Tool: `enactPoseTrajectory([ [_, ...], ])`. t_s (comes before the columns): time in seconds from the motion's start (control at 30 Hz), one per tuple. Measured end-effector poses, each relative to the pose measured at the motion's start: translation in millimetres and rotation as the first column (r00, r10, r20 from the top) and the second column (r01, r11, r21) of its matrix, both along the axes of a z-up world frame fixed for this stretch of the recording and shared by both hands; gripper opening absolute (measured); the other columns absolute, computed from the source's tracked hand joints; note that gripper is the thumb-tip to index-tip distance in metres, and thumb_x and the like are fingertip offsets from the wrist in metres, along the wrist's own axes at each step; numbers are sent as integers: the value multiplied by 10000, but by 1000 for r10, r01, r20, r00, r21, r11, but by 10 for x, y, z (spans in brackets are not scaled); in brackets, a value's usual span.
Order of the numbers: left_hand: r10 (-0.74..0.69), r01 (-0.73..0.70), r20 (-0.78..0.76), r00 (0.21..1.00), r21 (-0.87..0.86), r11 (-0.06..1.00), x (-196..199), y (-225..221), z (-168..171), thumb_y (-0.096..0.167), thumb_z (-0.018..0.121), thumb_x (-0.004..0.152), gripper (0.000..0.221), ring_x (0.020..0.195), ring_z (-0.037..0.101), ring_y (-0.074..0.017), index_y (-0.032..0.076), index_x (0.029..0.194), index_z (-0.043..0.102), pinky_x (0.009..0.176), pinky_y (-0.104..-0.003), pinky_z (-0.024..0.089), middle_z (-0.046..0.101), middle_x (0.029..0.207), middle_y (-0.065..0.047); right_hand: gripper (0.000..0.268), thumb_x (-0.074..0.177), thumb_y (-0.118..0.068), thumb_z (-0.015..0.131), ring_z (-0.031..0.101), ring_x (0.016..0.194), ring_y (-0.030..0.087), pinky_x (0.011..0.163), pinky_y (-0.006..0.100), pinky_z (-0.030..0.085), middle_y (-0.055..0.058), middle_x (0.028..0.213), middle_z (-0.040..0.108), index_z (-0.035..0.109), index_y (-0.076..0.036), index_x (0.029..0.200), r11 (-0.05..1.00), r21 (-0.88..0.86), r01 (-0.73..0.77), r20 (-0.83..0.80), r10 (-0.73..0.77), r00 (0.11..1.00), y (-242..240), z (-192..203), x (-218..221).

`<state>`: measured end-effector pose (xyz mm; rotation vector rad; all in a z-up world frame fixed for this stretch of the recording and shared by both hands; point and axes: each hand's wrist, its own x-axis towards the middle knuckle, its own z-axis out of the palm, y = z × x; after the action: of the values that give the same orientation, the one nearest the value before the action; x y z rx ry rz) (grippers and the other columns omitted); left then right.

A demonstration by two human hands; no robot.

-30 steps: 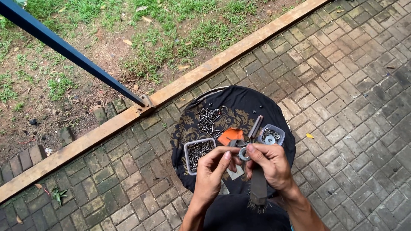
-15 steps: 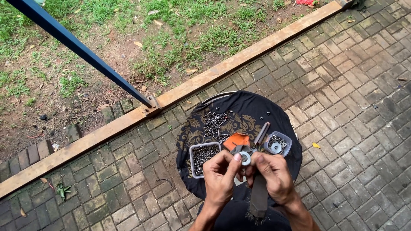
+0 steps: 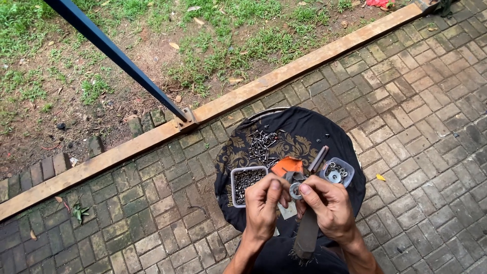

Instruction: A person cleans a metal engine component using a wire brush and sorts through a container of small screws on an outdoor table.

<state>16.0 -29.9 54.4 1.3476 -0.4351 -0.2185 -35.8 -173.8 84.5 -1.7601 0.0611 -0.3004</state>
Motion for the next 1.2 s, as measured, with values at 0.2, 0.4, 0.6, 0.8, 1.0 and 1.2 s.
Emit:
enactPoseTrajectory([
  [0.2, 1, -15, 102, 995, 141, 990, -27, -13, 189, 190, 558, 1027, 248, 549, 395, -92, 91, 801, 536, 520, -283, 329, 463, 638, 18, 328, 1009, -194, 540, 432, 546, 100, 530, 259, 370, -18, 623, 478, 576, -71, 707, 991, -133, -21, 34, 26, 999, -47, -225, -65],
  [0.4, 85, -109, 139, 987, 178, 978, -67, 0, 139, 237, 587, 1038, 342, 502, 336, -77, 119, 740, 469, 474, -283, 261, 384, 584, 40, 325, 1015, -236, 546, 405, 545, 104, 512, 266, 349, -28, 630, 437, 564, -90, 726, 994, -99, -43, 48, 48, 998, -33, -354, -101],
  [0.6, 130, -137, 52, 990, 178, 974, -96, -49, 119, 262, 632, 1027, 365, 473, 484, -65, 107, 709, 543, 454, -255, 354, 577, 574, 17, 396, 1071, -270, 426, 485, 572, 100, 545, 252, 406, -11, 656, 515, 569, -82, 752, 997, -26, -70, 11, 70, 997, -25, -262, -120],
  [0.8, 82, -82, -71, 994, 14, 997, -95, -43, 62, 356, 633, 1016, 393, 508, 637, -112, 59, 760, 659, 478, -238, 473, 667, 596, -53, 238, 984, -155, 546, 627, 421, 134, 452, 215, 558, 49, 641, 634, 611, -50, 781, 995, 87, -50, 38, 46, 998, 47, -95, -116],
  [1.0, -170, 149, -224, 960, -109, 983, -64, 53, -141, 452, 438, 1074, 541, 545, 574, -139, -5, 916, 680, 516, -269, 461, 669, 732, -100, 233, 989, -158, 565, 638, 402, 143, 443, 212, 529, 40, 571, 587, 632, -52, 792, 998, 54, 13, 27, -14, 1000, 6, -142, -137],
  [1.2, -119, 78, -290, 949, -150, 986, -199, 53, -24, 79, 736, 955, 107, 640, 669, -153, -28, 956, 724, 619, -250, 560, 715, 783, -113, 326, 973, -118, 565, 593, 513, 142, 554, 242, 496, 39, 589, 605, 592, -61, 654, 997, 57, -45, 109, 39, 993, -40, -82, -122],
])
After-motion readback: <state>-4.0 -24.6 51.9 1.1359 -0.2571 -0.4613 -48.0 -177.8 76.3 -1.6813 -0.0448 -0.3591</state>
